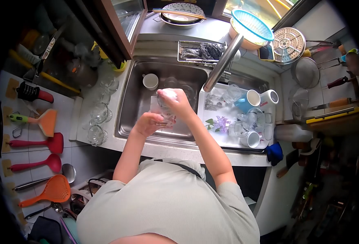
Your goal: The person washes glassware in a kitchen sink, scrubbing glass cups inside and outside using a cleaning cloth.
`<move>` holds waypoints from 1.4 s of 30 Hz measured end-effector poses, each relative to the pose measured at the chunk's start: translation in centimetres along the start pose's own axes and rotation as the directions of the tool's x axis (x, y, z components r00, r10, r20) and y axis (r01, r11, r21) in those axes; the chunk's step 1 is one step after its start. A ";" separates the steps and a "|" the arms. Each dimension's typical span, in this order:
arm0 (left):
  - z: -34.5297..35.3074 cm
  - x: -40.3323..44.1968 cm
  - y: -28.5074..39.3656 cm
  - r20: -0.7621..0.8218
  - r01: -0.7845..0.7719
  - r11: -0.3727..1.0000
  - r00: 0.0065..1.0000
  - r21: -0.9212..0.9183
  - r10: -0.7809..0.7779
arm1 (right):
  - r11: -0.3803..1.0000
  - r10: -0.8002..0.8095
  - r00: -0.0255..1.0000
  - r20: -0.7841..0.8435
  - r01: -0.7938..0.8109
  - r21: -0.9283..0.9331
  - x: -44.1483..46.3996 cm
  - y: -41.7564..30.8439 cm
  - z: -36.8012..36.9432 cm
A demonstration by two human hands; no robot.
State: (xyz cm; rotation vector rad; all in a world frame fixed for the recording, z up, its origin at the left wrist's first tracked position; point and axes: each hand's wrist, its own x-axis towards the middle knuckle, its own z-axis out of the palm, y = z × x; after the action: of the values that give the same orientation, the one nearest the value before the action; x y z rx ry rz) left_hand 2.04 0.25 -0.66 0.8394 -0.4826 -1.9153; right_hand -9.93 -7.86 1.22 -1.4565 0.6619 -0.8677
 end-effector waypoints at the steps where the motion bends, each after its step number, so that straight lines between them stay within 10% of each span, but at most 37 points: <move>1: 0.2 -0.1 0.0 0.035 0.059 0.989 0.998 -0.133 -0.055 | 0.994 0.002 0.999 0.035 0.002 -0.112 0.2 0.1 -0.5; 3: 0.3 1.1 -0.5 -0.210 -0.085 0.953 0.966 0.292 0.151 | 0.946 0.012 0.996 0.092 0.019 -0.323 0.6 0.6 -1.1; 5: 2.1 2.3 -1.0 -0.302 -0.024 0.453 0.713 0.891 0.633 | 0.620 -0.103 0.992 0.066 0.116 -0.776 0.3 -1.0 0.3; 8: 2.1 2.9 -0.9 -0.270 -0.086 0.455 0.703 0.886 0.658 | 0.545 -0.308 0.951 -0.006 0.172 -0.821 0.1 -0.7 0.9; 12: 0.1 1.9 -0.1 0.067 -0.062 0.993 0.996 0.101 0.055 | 0.999 0.040 0.999 0.002 -0.040 -0.030 -0.3 0.2 -1.6; 15: 0.3 1.8 -1.4 0.060 0.125 0.968 0.992 -0.218 -0.114 | 0.997 0.025 0.998 0.056 -0.020 -0.081 0.0 0.2 -2.3; 17: 1.0 2.2 -1.2 -0.179 -0.071 0.970 0.977 0.232 0.115 | 0.872 -0.036 0.994 0.107 0.084 -0.482 0.1 -0.8 -2.1; 18: 1.9 2.6 -1.4 -0.272 -0.177 0.800 0.880 0.573 0.389 | 0.542 -0.234 0.952 0.198 0.297 -0.786 0.2 -1.0 -1.3; 19: 2.4 2.8 -1.6 -0.248 -0.173 0.514 0.720 0.840 0.648 | 0.421 -0.335 0.930 0.155 0.295 -0.858 0.0 -1.3 -0.1; 20: 1.0 3.5 -2.1 -0.209 -0.221 0.547 0.760 0.807 0.615 | 0.524 -0.388 0.917 0.088 0.299 -0.798 0.0 -0.9 0.2; 23: 1.3 2.0 0.1 -0.160 -0.260 0.822 0.908 0.506 0.386 | 0.931 -0.195 0.980 -0.048 0.170 -0.322 0.0 0.2 -0.5; 24: 0.0 1.8 0.7 0.095 -0.116 0.969 0.991 0.218 0.097 | 0.994 -0.068 0.997 -0.028 0.065 -0.086 0.1 0.1 -0.9; 27: -0.4 2.0 -0.9 0.359 0.140 0.864 0.932 -0.483 0.050 | 0.957 0.086 0.996 -0.031 -0.074 0.280 0.4 0.2 -1.5; 32: 0.4 1.6 -0.1 0.052 0.051 0.977 0.998 -0.205 -0.041 | 0.984 0.062 0.991 -0.121 -0.040 0.171 0.9 1.4 -2.3; 35: 1.5 2.4 -0.5 -0.169 -0.203 0.907 0.945 0.368 0.280 | 0.963 -0.103 0.985 -0.141 0.063 -0.263 1.2 1.7 -2.4; 37: 1.0 4.0 -2.0 -0.137 -0.318 0.587 0.789 0.744 0.599 | 0.722 -0.269 0.958 -0.103 0.130 -0.680 0.9 0.3 -0.5; 39: 1.4 4.5 -2.9 -0.189 -0.316 0.579 0.738 0.751 0.648 | 0.363 -0.208 0.975 -0.073 0.007 -0.932 0.4 -1.3 1.3; 42: 0.4 3.9 -2.9 -0.195 -0.247 0.646 0.824 0.722 0.532 | 0.594 -0.094 0.996 -0.001 0.056 -0.802 0.3 -1.2 0.5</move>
State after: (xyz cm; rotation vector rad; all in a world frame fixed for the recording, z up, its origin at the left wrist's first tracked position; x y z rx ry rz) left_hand -1.23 -1.90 -3.60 1.4151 -1.0507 -1.0828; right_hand -9.42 -7.74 2.49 -2.3044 1.1258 -0.6743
